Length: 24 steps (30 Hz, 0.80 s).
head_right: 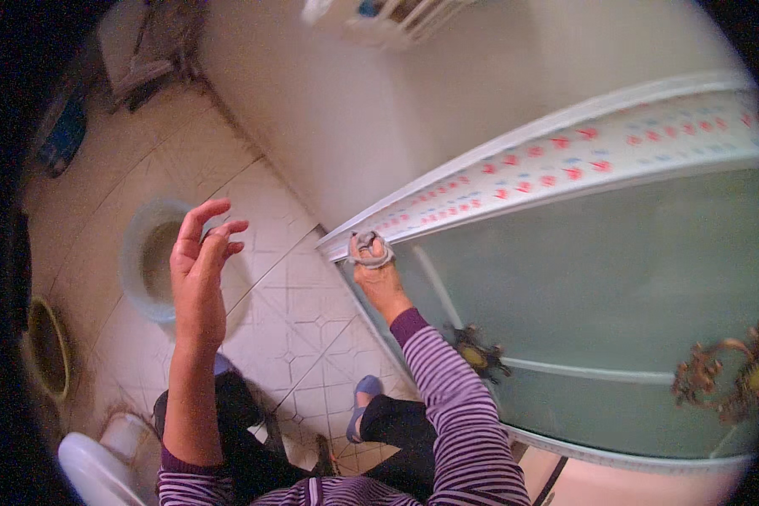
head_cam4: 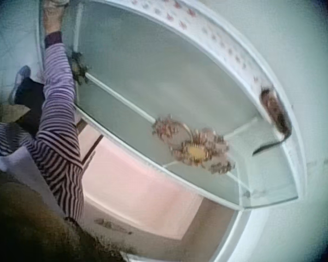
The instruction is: The person wipes a large glass door with a cloth, cleaning the surface and the frame. They systematically move the cloth across the glass panels and along the edges, ensuring the entire visible area is treated.
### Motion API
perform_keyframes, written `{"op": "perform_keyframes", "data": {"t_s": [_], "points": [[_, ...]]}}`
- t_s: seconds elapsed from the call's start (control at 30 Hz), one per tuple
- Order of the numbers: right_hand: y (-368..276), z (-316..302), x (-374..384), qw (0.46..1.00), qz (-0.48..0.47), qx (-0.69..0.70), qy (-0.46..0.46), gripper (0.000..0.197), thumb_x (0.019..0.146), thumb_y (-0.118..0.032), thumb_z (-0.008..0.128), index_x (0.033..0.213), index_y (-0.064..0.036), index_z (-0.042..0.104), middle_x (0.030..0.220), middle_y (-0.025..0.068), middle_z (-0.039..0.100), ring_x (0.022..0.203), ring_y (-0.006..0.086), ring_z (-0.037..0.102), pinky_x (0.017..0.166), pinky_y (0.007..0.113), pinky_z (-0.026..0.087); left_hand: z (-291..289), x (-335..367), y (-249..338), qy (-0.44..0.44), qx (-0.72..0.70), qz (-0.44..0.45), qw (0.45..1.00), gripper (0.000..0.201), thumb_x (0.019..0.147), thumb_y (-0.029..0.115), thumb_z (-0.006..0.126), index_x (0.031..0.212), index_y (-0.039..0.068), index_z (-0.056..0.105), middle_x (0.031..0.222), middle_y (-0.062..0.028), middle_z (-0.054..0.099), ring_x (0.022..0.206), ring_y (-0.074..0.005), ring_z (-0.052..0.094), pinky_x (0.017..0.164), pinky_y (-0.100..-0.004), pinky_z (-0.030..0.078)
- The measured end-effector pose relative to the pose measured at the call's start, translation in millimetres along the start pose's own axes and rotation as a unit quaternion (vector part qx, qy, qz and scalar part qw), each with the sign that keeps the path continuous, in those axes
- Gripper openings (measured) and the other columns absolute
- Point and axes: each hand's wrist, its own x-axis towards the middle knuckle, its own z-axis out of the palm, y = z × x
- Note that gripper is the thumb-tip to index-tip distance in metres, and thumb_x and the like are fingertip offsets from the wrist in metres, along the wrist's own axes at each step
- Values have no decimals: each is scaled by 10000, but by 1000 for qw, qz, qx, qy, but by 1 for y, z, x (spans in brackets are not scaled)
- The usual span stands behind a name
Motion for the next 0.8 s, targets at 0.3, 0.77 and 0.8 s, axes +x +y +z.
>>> {"op": "perform_keyframes", "data": {"t_s": [0.3,0.77,0.8], "points": [[178,-252,-62,923,241,-135,268,554,767,-87,647,1304,-182,552,1437,66,440,1342,268,361,980,509,321,31,-13,-3,-67,-25,8,997,285,905,153,510,1166,45,551,1113,-55,581,1000,-153,589,830,-297,439],[164,-216,-46,881,317,-312,164,517,859,-122,532,1369,-64,470,1526,107,300,1408,280,274,1078,553,287,66,-17,-39,-112,33,-24,993,270,888,121,511,1143,45,553,1036,-59,589,954,-151,591,786,-292,459],[144,-190,-49,885,301,-331,131,521,857,-121,542,1370,-63,469,1523,104,304,1396,269,299,1060,545,319,67,-17,-42,-114,34,-28,993,270,887,120,510,1142,44,554,1028,-59,590,949,-150,592,782,-291,459]]}}
